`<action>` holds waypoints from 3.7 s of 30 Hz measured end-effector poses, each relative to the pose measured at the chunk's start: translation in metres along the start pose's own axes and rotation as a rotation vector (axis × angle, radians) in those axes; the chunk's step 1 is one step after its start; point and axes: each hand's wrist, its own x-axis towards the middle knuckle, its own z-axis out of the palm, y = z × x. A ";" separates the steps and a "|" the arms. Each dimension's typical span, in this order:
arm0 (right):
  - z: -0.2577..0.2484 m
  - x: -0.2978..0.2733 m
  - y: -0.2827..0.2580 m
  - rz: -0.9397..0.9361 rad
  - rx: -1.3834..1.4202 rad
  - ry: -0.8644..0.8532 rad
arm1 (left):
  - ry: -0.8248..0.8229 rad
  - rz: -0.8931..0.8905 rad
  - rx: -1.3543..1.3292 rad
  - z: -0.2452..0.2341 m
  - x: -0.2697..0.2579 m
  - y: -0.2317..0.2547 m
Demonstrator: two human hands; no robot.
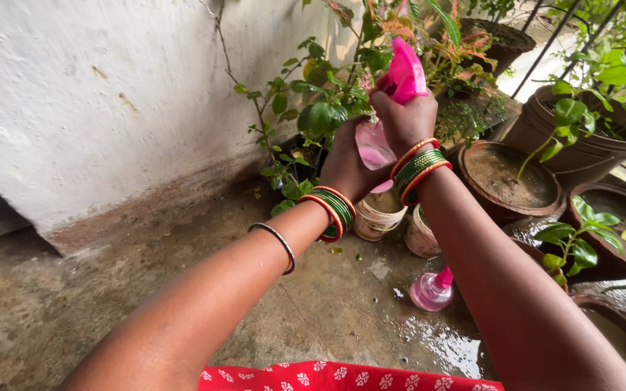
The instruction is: The person waters potted plants by hand using a spray bottle.
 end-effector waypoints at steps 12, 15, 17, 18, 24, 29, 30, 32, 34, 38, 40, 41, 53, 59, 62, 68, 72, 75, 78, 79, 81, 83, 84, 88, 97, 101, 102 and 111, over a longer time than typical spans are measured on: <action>-0.029 0.007 -0.013 0.159 -0.124 0.179 | -0.020 -0.042 -0.040 0.030 0.007 0.006; -0.042 0.010 -0.001 0.166 -0.063 0.221 | -0.014 -0.068 -0.078 0.046 0.007 0.004; -0.050 0.012 0.007 0.157 0.016 0.191 | -0.026 -0.035 -0.081 0.058 0.004 0.003; -0.055 0.013 0.009 0.154 0.056 0.174 | -0.031 -0.019 -0.082 0.063 0.002 0.002; -0.088 0.001 0.024 0.275 -0.397 0.218 | -0.081 -0.122 -0.231 0.101 -0.010 0.000; -0.114 0.005 0.085 0.420 -0.355 0.190 | -0.233 -0.322 -0.159 0.119 -0.020 -0.003; -0.119 0.007 0.102 0.447 -0.314 0.176 | -0.280 -0.369 -0.139 0.122 -0.023 -0.004; -0.132 0.005 0.134 0.507 -0.249 0.084 | -0.415 -0.360 0.060 0.130 -0.023 -0.005; -0.141 0.004 0.156 0.523 -0.460 -0.081 | -0.462 -0.422 0.101 0.135 -0.028 -0.007; -0.150 -0.003 0.177 0.315 -1.106 -0.552 | -0.468 -0.560 -0.019 0.134 -0.046 -0.010; -0.147 -0.004 0.177 0.442 -1.080 -0.535 | -0.500 -0.561 -0.015 0.135 -0.046 -0.012; -0.142 -0.006 0.175 0.648 -0.965 -0.398 | -0.510 -0.563 -0.009 0.135 -0.046 -0.014; -0.132 -0.015 0.131 0.729 -0.537 -0.107 | -0.483 -0.474 -0.004 0.146 -0.040 -0.027; -0.117 -0.017 0.098 0.474 -0.307 0.125 | -0.342 -0.270 0.001 0.122 -0.026 -0.014; -0.110 -0.018 0.069 0.411 -0.323 0.168 | -0.322 -0.247 0.006 0.110 -0.022 -0.001; -0.112 -0.019 0.049 0.315 -0.129 0.216 | -0.264 -0.151 0.011 0.105 -0.013 0.009; -0.116 -0.016 0.046 0.292 -0.031 0.219 | -0.284 -0.127 0.042 0.104 -0.010 0.018; -0.121 -0.018 0.035 0.352 -0.299 0.254 | -0.282 -0.178 0.097 0.106 -0.012 0.026; -0.122 -0.019 0.026 0.349 -0.263 0.264 | -0.267 -0.117 0.096 0.104 -0.011 0.030; -0.123 -0.020 0.024 0.338 -0.249 0.259 | -0.266 -0.120 0.086 0.104 -0.011 0.031; -0.124 -0.020 0.020 0.313 -0.220 0.248 | -0.263 -0.125 0.065 0.102 -0.011 0.035; -0.124 -0.021 0.019 0.311 -0.174 0.239 | -0.315 -0.180 0.093 0.100 -0.012 0.039; -0.124 -0.021 0.018 0.309 -0.150 0.235 | -0.341 -0.207 0.107 0.099 -0.012 0.041; -0.129 -0.021 0.023 0.339 -0.317 0.242 | -0.284 -0.148 0.051 0.101 -0.014 0.043; -0.133 -0.010 0.048 0.269 -0.065 0.252 | -0.334 -0.160 0.044 0.099 -0.008 0.042; -0.139 -0.011 0.046 0.258 -0.096 0.298 | -0.328 -0.133 0.027 0.109 -0.003 0.040; -0.140 -0.013 0.046 0.250 -0.099 0.309 | -0.329 -0.128 0.033 0.112 -0.003 0.039; -0.165 -0.022 0.050 0.255 -0.500 0.400 | -0.348 -0.173 -0.052 0.149 -0.014 0.035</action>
